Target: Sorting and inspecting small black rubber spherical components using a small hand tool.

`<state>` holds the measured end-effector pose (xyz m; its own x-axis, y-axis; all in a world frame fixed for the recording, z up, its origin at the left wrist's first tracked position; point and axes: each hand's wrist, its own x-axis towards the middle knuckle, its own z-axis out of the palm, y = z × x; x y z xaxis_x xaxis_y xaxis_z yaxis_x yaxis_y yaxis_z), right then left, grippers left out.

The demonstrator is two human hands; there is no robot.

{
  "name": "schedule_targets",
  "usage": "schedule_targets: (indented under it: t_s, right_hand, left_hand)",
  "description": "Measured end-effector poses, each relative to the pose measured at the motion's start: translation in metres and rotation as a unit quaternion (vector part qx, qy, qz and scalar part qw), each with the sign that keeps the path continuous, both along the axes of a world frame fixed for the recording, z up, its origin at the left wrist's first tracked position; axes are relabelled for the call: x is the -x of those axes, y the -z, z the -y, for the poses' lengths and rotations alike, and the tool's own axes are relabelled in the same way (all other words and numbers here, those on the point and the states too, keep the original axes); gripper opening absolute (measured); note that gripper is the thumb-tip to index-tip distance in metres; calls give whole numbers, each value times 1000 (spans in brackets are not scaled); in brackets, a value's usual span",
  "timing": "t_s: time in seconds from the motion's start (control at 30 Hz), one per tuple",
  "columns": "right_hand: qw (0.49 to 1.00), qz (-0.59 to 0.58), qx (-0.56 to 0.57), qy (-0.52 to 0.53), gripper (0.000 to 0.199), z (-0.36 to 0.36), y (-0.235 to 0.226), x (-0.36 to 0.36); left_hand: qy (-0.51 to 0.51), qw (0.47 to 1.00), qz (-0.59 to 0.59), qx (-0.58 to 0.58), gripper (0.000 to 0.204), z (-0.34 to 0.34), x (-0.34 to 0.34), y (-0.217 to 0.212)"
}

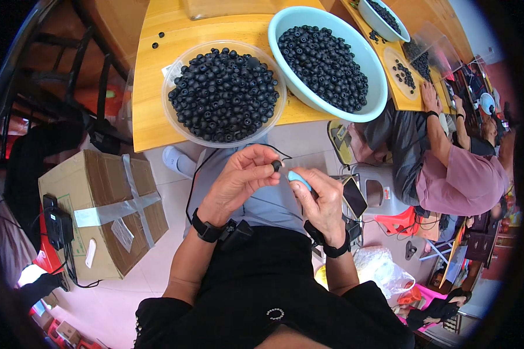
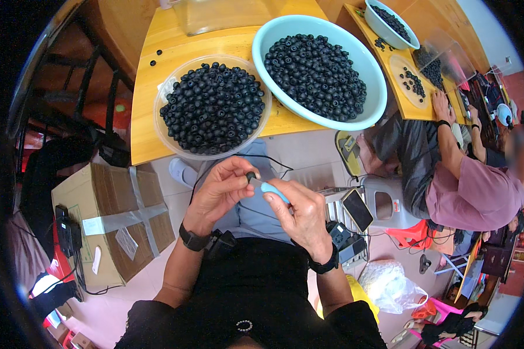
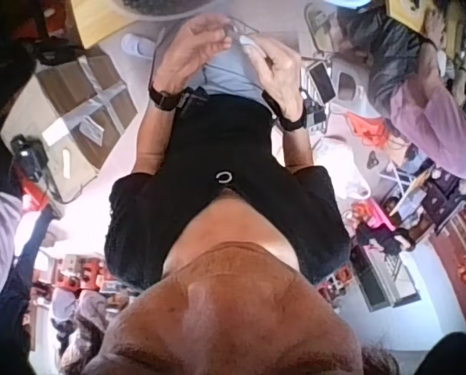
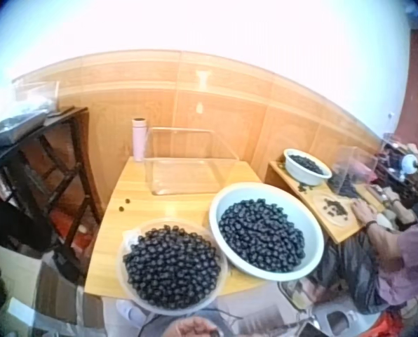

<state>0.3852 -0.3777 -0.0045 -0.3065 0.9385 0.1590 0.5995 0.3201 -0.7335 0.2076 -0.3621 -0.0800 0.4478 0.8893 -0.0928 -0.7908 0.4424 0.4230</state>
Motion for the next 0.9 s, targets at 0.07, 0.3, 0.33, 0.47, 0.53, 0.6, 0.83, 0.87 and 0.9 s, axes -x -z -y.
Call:
schedule_targets:
  t_s: [0.07,0.3,0.33,0.47,0.53,0.6,0.83,0.87,0.9]
  right_hand:
    - [999,-34,-27,29,17,0,7,-3]
    - [998,-46,-6,49,19,-2,12,-6]
    - [998,-45,-9,49,19,-2,13,-6]
    - [998,-44,-19,52,19,-2,19,-7]
    - [997,-44,-17,57,19,-1,20,-7]
    - [997,-45,-15,63,19,-1,22,-8]
    - [997,-46,4,65,20,0,34,-14]
    - [997,-45,6,69,20,1,36,-16]
    - [996,-47,6,69,20,1,39,-19]
  left_hand:
    - [-3,1000,7,1,23,0,0,0]
    - [-9,999,18,26,26,-1,1,0]
    - [-9,999,18,25,26,-1,0,-1]
    - [-41,999,-19,-27,20,-2,-3,-1]
    - [-50,998,-35,-25,17,-3,-4,0]
    - [-62,998,-32,-2,14,-3,-4,1]
    - [-61,995,-76,0,9,-1,-4,-3]
    - [-45,996,-79,-9,10,-1,-4,-4]
    - [-28,996,-83,-18,10,-1,-5,-5]
